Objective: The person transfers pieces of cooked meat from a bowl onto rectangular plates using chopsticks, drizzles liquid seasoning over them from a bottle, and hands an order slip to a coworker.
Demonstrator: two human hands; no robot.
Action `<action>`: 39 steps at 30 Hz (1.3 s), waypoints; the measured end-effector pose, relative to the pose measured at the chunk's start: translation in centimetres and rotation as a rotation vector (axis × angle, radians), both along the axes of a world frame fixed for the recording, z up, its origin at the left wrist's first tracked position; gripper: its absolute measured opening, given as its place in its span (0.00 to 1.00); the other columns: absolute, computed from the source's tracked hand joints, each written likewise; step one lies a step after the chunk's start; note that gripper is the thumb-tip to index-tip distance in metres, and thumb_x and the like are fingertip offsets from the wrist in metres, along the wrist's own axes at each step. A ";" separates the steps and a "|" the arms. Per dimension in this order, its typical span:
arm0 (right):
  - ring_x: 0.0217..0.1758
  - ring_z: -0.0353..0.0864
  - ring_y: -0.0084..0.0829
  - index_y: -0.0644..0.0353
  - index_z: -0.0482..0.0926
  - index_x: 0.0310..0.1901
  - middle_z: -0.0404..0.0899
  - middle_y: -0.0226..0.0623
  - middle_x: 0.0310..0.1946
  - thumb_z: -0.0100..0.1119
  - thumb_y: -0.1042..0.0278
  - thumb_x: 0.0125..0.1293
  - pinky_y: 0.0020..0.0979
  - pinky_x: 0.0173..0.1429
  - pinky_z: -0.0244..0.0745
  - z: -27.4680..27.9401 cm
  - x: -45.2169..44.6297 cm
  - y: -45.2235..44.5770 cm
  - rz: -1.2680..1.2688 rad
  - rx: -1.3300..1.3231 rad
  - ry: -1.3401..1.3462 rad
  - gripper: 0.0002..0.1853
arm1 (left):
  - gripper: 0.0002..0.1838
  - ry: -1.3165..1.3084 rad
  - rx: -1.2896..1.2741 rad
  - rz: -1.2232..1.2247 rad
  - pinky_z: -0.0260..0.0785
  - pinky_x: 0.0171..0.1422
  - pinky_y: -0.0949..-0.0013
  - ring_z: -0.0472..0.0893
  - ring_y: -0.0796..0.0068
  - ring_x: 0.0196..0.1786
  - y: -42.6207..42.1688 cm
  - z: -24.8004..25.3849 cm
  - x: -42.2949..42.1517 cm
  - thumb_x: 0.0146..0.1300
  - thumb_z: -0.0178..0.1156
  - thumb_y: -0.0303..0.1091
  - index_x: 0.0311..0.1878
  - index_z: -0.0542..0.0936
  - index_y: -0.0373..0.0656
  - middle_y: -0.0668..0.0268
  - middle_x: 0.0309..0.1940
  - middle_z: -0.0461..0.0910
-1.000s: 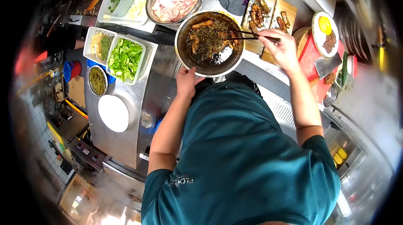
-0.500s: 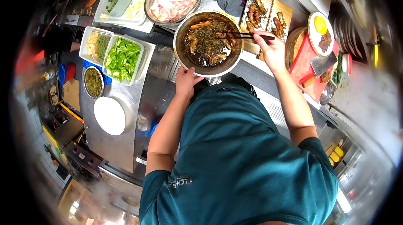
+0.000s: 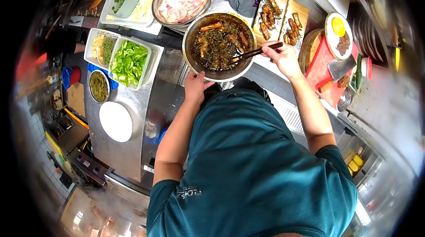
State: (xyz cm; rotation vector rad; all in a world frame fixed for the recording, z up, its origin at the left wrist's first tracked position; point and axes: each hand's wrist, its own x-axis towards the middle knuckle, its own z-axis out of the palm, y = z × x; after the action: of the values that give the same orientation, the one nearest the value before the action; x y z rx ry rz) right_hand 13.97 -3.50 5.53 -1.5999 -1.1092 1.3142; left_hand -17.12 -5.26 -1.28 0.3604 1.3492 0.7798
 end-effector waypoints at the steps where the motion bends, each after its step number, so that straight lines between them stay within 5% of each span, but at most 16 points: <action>1: 0.38 0.84 0.22 0.66 0.85 0.45 0.86 0.34 0.35 0.65 0.74 0.67 0.23 0.46 0.79 0.1 0.1 0.3 -0.080 -0.008 0.043 0.08 | 0.09 -0.001 -0.003 0.006 0.87 0.41 0.66 0.86 0.65 0.45 0.0 0.1 0.1 0.74 0.47 0.24 0.53 0.72 0.33 0.55 0.47 0.81; 6: 0.42 0.85 0.24 0.65 0.83 0.51 0.86 0.35 0.42 0.63 0.73 0.69 0.24 0.51 0.79 -0.8 -2.4 2.1 -0.263 0.176 0.149 0.11 | 0.08 0.016 -0.017 -0.007 0.87 0.40 0.67 0.85 0.68 0.43 0.2 0.7 0.2 0.73 0.48 0.24 0.52 0.72 0.34 0.56 0.45 0.81; 9: 0.43 0.83 0.22 0.64 0.83 0.52 0.86 0.33 0.42 0.63 0.72 0.69 0.24 0.52 0.78 -2.4 -5.2 3.4 -0.104 0.195 0.086 0.12 | 0.08 0.045 -0.031 -0.034 0.87 0.40 0.67 0.84 0.69 0.42 0.1 -0.3 0.0 0.73 0.48 0.25 0.52 0.72 0.33 0.57 0.45 0.80; 12: 0.43 0.82 0.18 0.63 0.85 0.48 0.86 0.33 0.42 0.65 0.74 0.67 0.21 0.50 0.76 -3.3 -7.5 4.1 0.057 0.319 -0.180 0.09 | 0.08 0.046 -0.028 0.003 0.86 0.41 0.67 0.84 0.68 0.43 0.1 0.0 0.3 0.73 0.48 0.25 0.52 0.72 0.33 0.57 0.46 0.80; 16: 0.37 0.86 0.24 0.59 0.87 0.44 0.88 0.37 0.39 0.68 0.71 0.63 0.25 0.44 0.79 -1.4 -6.2 3.6 0.082 0.195 -0.159 0.08 | 0.10 0.016 -0.015 0.006 0.86 0.42 0.67 0.84 0.66 0.46 0.1 0.3 0.2 0.73 0.48 0.24 0.53 0.72 0.33 0.56 0.48 0.79; 21: 0.33 0.82 0.17 0.63 0.87 0.42 0.87 0.34 0.31 0.66 0.73 0.65 0.21 0.38 0.77 1.2 -4.3 4.8 -0.038 0.239 -0.094 0.07 | 0.12 0.003 -0.030 0.001 0.86 0.43 0.67 0.84 0.63 0.49 0.0 0.2 0.3 0.73 0.48 0.25 0.57 0.72 0.33 0.55 0.52 0.79; 26: 0.34 0.85 0.22 0.61 0.87 0.43 0.88 0.36 0.33 0.67 0.71 0.64 0.24 0.41 0.78 -1.0 -5.7 5.9 -0.042 0.253 -0.285 0.08 | 0.10 0.001 -0.028 0.007 0.87 0.43 0.64 0.84 0.65 0.47 0.1 0.1 0.3 0.73 0.48 0.23 0.54 0.71 0.33 0.55 0.48 0.79; 27: 0.39 0.84 0.22 0.60 0.87 0.45 0.87 0.36 0.38 0.67 0.72 0.65 0.25 0.47 0.78 -1.2 -6.5 5.9 0.021 0.348 -0.329 0.08 | 0.10 0.009 -0.036 0.008 0.87 0.43 0.65 0.84 0.65 0.47 0.1 0.1 0.4 0.73 0.48 0.23 0.54 0.71 0.32 0.55 0.48 0.79; 39: 0.35 0.83 0.19 0.62 0.87 0.45 0.86 0.36 0.36 0.67 0.74 0.64 0.21 0.41 0.77 -0.1 -5.7 4.9 -0.141 0.353 -0.139 0.08 | 0.10 0.024 -0.015 0.000 0.87 0.42 0.66 0.84 0.66 0.46 0.0 -0.6 0.2 0.73 0.48 0.24 0.53 0.71 0.32 0.55 0.48 0.79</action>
State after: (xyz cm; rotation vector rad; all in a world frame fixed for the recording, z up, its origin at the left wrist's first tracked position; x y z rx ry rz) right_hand 8.30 1.36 5.44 -1.4885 -1.2110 0.8701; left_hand -16.89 -5.21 -1.86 0.3588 1.3771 0.7670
